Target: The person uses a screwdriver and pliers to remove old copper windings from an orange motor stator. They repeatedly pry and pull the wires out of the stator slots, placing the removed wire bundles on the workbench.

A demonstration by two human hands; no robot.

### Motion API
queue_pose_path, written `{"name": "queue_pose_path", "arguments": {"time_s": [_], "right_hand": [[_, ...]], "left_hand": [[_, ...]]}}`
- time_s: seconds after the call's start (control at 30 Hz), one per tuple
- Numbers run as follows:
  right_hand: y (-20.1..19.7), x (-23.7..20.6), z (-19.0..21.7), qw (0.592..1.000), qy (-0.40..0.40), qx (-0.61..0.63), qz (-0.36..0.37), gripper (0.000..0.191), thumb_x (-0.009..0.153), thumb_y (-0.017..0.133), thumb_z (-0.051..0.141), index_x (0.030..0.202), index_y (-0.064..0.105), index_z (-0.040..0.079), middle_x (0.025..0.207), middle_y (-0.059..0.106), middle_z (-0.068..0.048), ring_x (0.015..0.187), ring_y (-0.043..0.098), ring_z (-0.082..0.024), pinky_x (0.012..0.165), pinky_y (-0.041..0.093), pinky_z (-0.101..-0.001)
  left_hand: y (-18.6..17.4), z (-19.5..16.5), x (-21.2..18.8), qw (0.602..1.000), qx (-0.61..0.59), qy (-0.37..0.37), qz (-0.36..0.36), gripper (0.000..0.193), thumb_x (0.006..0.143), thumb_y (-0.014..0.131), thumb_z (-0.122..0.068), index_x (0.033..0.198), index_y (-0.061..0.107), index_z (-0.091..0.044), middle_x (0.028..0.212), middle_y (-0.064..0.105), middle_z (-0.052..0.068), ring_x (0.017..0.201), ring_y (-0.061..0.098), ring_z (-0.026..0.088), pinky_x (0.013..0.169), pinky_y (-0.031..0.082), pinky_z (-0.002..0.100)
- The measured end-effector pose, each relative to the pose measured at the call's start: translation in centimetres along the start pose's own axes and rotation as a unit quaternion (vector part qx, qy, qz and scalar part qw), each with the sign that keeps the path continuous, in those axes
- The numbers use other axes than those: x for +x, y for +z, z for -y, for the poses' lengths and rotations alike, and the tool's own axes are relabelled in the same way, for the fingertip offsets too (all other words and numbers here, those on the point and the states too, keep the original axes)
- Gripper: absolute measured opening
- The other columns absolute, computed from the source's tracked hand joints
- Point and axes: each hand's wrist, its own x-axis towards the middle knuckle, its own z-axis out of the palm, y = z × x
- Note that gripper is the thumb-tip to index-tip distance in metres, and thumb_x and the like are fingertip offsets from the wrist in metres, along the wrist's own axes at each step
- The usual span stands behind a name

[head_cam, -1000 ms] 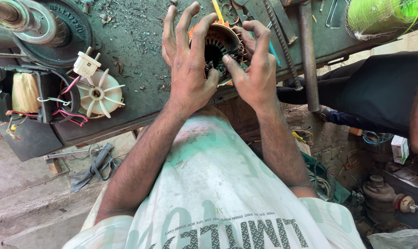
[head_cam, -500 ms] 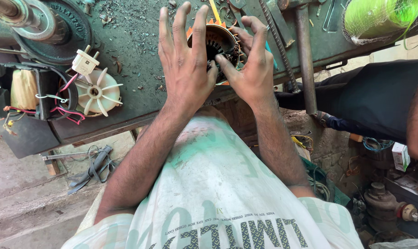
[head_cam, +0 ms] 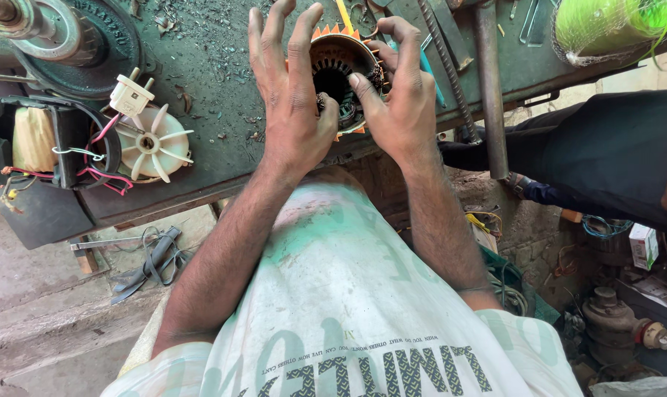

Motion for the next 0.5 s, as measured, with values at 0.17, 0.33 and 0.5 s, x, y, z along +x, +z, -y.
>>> {"name": "queue_pose_path", "arguments": {"time_s": [0.17, 0.33, 0.5], "right_hand": [[-0.1, 0.1, -0.6, 0.998, 0.0, 0.062, 0.003, 0.058, 0.103, 0.078, -0.005, 0.142, 0.036, 0.004, 0.135, 0.071, -0.023, 0.127, 0.074, -0.027, 0.103, 0.061, -0.0362], [-0.1, 0.2, -0.7, 0.997, -0.009, 0.079, -0.001, 0.06, 0.102, 0.08, -0.006, 0.14, 0.036, 0.006, 0.132, 0.074, -0.023, 0.13, 0.073, -0.026, 0.107, 0.059, -0.0362], [-1.5, -0.1, -1.4, 0.991, 0.022, 0.121, 0.057, 0.068, 0.097, 0.085, 0.006, 0.143, 0.036, 0.005, 0.134, 0.07, -0.023, 0.125, 0.071, -0.027, 0.1, 0.065, -0.0344]], "left_hand": [[-0.2, 0.5, -0.1, 1.0, -0.021, 0.007, 0.009, 0.088, 0.078, 0.063, 0.011, 0.157, 0.036, -0.019, 0.165, 0.022, 0.013, 0.161, 0.009, 0.039, 0.131, 0.014, 0.053], [-0.1, 0.6, 0.1, 1.0, 0.0, 0.004, 0.018, 0.081, 0.075, 0.062, 0.012, 0.148, 0.044, -0.018, 0.163, 0.022, 0.016, 0.16, 0.01, 0.041, 0.134, 0.015, 0.055], [-0.3, -0.2, 0.4, 0.999, 0.037, -0.003, 0.024, 0.077, 0.078, 0.066, 0.008, 0.148, 0.045, -0.015, 0.162, 0.025, 0.015, 0.158, 0.011, 0.044, 0.134, 0.015, 0.058]]}}
